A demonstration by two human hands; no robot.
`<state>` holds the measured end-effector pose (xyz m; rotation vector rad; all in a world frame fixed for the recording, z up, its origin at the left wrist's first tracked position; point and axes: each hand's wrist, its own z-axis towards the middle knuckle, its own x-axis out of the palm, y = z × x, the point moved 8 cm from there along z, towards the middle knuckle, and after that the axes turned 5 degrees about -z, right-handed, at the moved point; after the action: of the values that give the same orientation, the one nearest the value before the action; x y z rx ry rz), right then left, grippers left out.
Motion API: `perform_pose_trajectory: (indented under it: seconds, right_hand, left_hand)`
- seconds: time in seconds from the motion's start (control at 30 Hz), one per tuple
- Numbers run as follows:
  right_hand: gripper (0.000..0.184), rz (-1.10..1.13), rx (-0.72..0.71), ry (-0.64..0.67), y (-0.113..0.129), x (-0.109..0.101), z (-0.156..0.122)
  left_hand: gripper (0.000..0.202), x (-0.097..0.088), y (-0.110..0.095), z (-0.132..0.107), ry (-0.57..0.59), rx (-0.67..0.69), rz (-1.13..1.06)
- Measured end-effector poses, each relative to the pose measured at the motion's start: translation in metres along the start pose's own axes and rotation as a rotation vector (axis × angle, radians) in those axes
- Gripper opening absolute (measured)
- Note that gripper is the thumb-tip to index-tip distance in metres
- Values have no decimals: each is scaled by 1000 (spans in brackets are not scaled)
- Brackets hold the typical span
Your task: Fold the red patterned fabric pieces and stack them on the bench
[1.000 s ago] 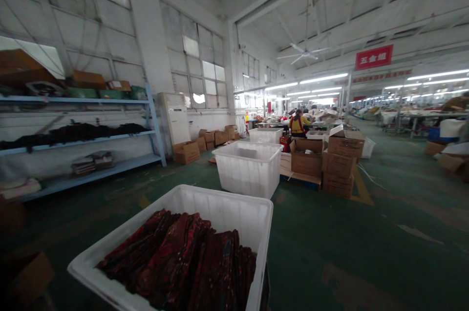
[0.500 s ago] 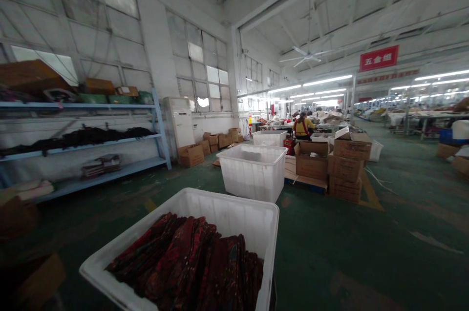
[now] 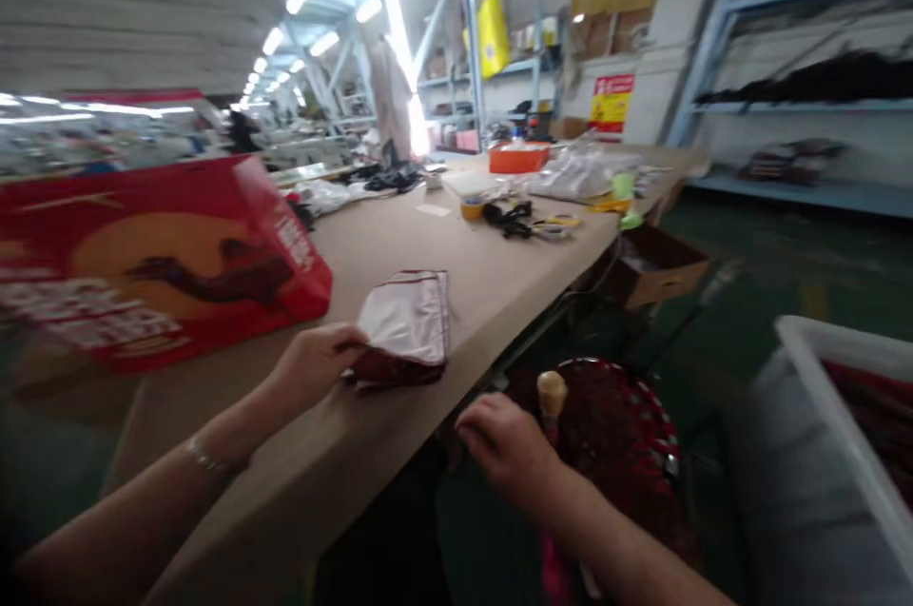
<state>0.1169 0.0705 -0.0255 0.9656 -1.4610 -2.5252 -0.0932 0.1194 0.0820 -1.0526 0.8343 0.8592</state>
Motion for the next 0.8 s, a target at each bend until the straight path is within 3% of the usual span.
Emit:
perform_pose_trajectory:
  seconds: [0.1, 0.2, 0.3, 0.37, 0.47, 0.53, 0.6, 0.67, 0.73, 0.8]
  right_hand:
    - [19, -183, -159, -116, 43, -6, 69]
    - [32, -495, -170, 4, 67, 14, 120]
    - [30, -744, -64, 138, 54, 30, 148]
    - [31, -818, 31, 144, 37, 24, 155]
    - [28, -840, 168, 79, 20, -4, 150]
    - [30, -793, 209, -18, 19, -24, 136]
    - [31, -715, 178, -108, 23, -34, 114]
    - [27, -660, 118, -121, 24, -31, 85]
    - [21, -624, 117, -61, 13, -20, 52]
    - [18, -491, 188, -11, -6, -11, 17]
  left_hand:
    - [22, -16, 10, -18, 6, -16, 55]
    - [23, -14, -4, -9, 5, 17, 36]
    - [21, -14, -12, -10, 11, 55, 58]
    - [21, -16, -9, -16, 3, 54, 132]
    - [16, -18, 5, -26, -75, -34, 214]
    - [8, -15, 13, -31, -146, -152, 79]
    - [5, -6, 15, -37, -230, -303, -295]
    - [5, 10, 6, -46, -332, -430, -800]
    - [16, 34, -15, -56, -375, -531, -1243]
    - [28, 63, -38, -69, -337, -637, -1520]
